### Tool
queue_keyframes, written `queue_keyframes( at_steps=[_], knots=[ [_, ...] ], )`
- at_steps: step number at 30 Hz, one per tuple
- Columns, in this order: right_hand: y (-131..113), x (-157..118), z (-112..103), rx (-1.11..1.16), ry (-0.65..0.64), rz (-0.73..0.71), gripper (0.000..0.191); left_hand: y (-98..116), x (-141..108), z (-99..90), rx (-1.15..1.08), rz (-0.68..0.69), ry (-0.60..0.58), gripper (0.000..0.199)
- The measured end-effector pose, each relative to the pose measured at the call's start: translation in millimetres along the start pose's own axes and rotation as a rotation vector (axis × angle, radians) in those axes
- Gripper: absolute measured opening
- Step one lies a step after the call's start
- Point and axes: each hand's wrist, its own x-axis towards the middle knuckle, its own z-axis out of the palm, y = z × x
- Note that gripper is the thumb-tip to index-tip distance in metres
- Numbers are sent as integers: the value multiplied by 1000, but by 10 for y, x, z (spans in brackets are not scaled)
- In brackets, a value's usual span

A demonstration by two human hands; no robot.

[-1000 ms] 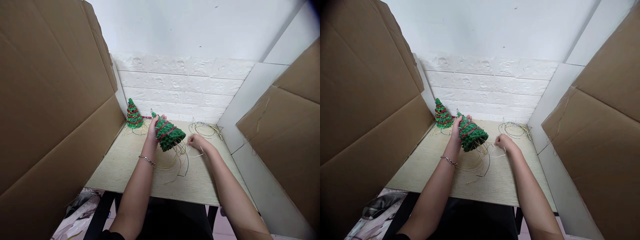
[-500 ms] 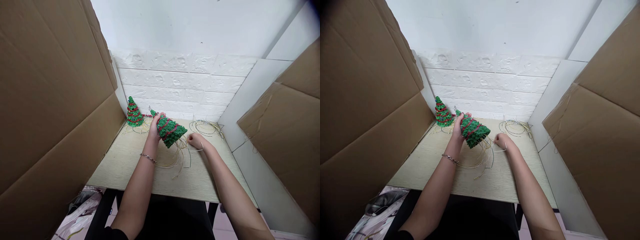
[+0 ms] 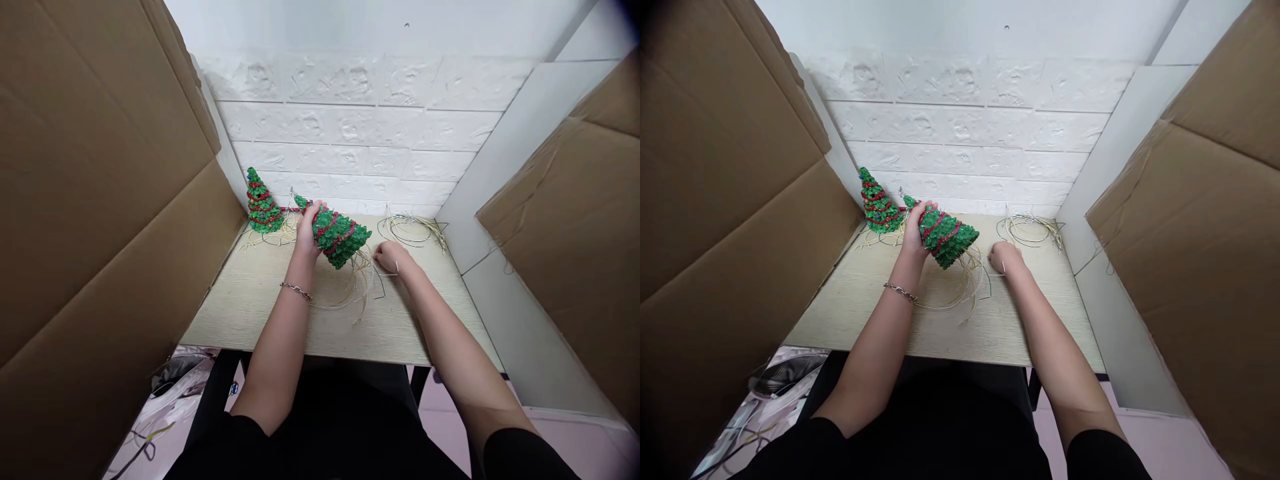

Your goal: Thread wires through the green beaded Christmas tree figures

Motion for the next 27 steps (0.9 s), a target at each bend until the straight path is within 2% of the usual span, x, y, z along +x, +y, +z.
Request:
queue_keyframes(
  at_steps=[8, 13, 18, 23, 27],
  knots=[
    [-31, -41, -76, 16, 102, 18, 23, -8, -8, -17, 58, -78, 1, 16],
    [-41, -16, -323, 380, 255, 25, 20, -26, -61, 22, 101, -137, -42, 17],
    [-351, 19, -566, 670, 433, -122, 26, -105, -116, 45, 129, -204, -172, 17],
    [-645, 59, -613, 738, 340, -370, 28, -135, -89, 20, 128, -221, -316, 15],
    [-621, 99, -590, 794, 291, -472, 26, -131, -63, 17, 118, -217, -333, 17]
  ],
)
